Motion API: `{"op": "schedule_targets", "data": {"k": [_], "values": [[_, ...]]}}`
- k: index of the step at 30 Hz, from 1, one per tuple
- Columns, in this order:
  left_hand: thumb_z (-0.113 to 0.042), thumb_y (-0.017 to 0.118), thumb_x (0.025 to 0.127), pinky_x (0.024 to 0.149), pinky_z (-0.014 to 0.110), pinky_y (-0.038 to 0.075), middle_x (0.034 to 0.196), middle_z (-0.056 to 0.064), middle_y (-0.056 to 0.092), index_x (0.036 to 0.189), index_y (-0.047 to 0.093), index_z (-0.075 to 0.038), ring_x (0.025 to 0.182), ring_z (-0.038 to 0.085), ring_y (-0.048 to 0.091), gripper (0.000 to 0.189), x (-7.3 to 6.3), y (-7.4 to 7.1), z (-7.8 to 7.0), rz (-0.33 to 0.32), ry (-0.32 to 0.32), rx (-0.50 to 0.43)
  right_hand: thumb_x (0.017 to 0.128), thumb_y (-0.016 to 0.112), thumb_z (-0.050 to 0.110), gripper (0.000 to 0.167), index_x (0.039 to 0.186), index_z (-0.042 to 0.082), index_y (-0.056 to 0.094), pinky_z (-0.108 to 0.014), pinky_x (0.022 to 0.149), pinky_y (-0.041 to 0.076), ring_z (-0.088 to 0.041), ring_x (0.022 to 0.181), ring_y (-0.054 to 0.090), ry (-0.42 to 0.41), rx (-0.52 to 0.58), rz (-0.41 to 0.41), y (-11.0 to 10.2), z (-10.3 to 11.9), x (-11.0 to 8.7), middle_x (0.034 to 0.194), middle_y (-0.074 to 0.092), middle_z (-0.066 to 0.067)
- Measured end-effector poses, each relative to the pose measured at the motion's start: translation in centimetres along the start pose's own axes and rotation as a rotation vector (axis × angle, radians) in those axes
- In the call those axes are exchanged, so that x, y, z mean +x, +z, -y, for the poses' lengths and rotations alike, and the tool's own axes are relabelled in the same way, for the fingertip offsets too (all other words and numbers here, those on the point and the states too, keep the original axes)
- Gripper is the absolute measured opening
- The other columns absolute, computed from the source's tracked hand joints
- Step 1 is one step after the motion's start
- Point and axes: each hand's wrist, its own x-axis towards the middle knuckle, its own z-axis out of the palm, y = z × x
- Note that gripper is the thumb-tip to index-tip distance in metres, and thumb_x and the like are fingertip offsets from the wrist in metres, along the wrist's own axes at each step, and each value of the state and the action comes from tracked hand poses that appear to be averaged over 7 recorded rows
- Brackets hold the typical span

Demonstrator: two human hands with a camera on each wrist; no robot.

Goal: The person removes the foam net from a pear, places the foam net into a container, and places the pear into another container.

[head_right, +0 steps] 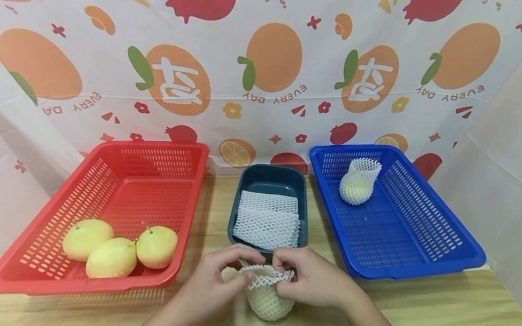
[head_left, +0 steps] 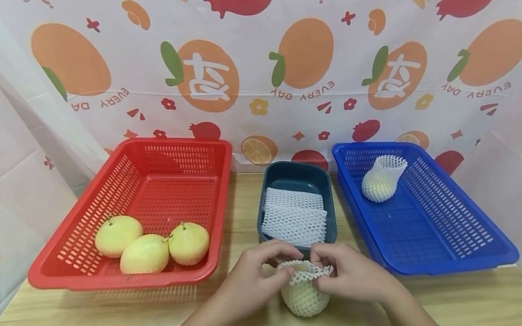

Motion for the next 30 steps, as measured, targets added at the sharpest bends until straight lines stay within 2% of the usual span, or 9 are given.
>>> {"op": "schedule_targets", "data": {"k": [5,7,10,13,16,20,26,28,30], "values": [[-0.005,0.064,0.091,0.082,0.029,0.054,0.103,-0.004,0.071,0.106,0.068,-0.011,0.096,0.011,0.064,0.017,0.1,0.2,0.2,-0.056,-0.109,0.001,0.076,0.066,0.0,0.022,0.076,0.011,0.047,-0.018,0.054,0.042,-0.002,0.067,0.049,0.003,0.04,0.038,0.2,0.0,0.0,0.073,0.047,0.011],[-0.002,0.062,0.091,0.084,0.028,0.054,0.103,-0.001,0.07,0.106,0.064,-0.009,0.099,0.013,0.064,0.016,0.2,0.3,0.5,-0.086,-0.13,-0.018,0.076,0.067,0.0,0.022,0.076,0.01,0.047,-0.018,0.054,0.042,-0.002,0.067,0.05,0.012,0.052,0.045,0.3,0.1,0.1,0.073,0.047,0.011],[0.005,0.061,0.088,0.085,0.028,0.054,0.101,0.001,0.069,0.094,0.059,-0.012,0.1,0.015,0.065,0.018,0.2,0.4,0.9,-0.132,-0.102,0.004,0.077,0.067,0.001,0.023,0.076,0.01,0.046,-0.018,0.054,0.042,-0.002,0.067,0.05,0.024,0.055,0.049,0.3,0.1,0.1,0.073,0.047,0.01],[0.011,0.061,0.082,0.085,0.03,0.055,0.099,-0.001,0.07,0.08,0.059,-0.014,0.098,0.014,0.066,0.025,0.1,0.5,1.3,-0.135,-0.051,0.079,0.078,0.068,0.002,0.024,0.076,0.01,0.045,-0.018,0.054,0.041,-0.002,0.066,0.05,0.031,0.056,0.057,0.3,0.1,0.2,0.073,0.047,0.01],[0.01,0.062,0.08,0.085,0.029,0.055,0.1,-0.004,0.07,0.08,0.067,-0.016,0.097,0.011,0.065,0.027,0.1,0.6,1.6,-0.087,-0.039,0.142,0.079,0.068,0.003,0.025,0.076,0.011,0.045,-0.017,0.053,0.04,-0.001,0.065,0.049,0.034,0.061,0.066,0.2,0.2,0.2,0.073,0.046,0.01],[0.001,0.063,0.085,0.082,0.026,0.051,0.104,-0.007,0.07,0.1,0.073,-0.019,0.094,0.008,0.061,0.027,0.1,0.5,1.5,0.001,-0.1,0.17,0.08,0.068,0.002,0.025,0.076,0.013,0.045,-0.017,0.053,0.038,0.0,0.064,0.047,0.028,0.073,0.077,0.1,0.2,0.2,0.072,0.044,0.009],[-0.016,0.065,0.091,0.072,0.024,0.049,0.109,-0.004,0.07,0.108,0.072,-0.019,0.081,0.007,0.057,0.018,0.0,0.0,1.5,0.128,-0.22,0.097,0.079,0.066,0.0,0.025,0.076,0.012,0.045,-0.016,0.053,0.037,0.0,0.063,0.046,0.044,0.085,0.104,0.2,-0.2,0.2,0.069,0.044,0.01],[-0.02,0.066,0.091,0.073,0.024,0.049,0.111,-0.004,0.069,0.108,0.072,-0.02,0.083,0.008,0.059,0.018,0.0,-0.1,1.6,0.158,-0.245,0.072,0.079,0.066,0.0,0.025,0.076,0.013,0.044,-0.016,0.053,0.037,0.001,0.063,0.046,0.056,0.082,0.115,0.2,-0.3,0.2,0.069,0.044,0.011],[-0.023,0.068,0.091,0.078,0.026,0.05,0.113,-0.005,0.069,0.109,0.071,-0.021,0.092,0.009,0.06,0.018,0.0,-0.2,1.6,0.176,-0.249,0.058,0.079,0.066,0.001,0.026,0.075,0.014,0.044,-0.017,0.053,0.037,0.001,0.063,0.045,0.07,0.072,0.116,0.2,-0.3,0.2,0.069,0.044,0.012]]}}
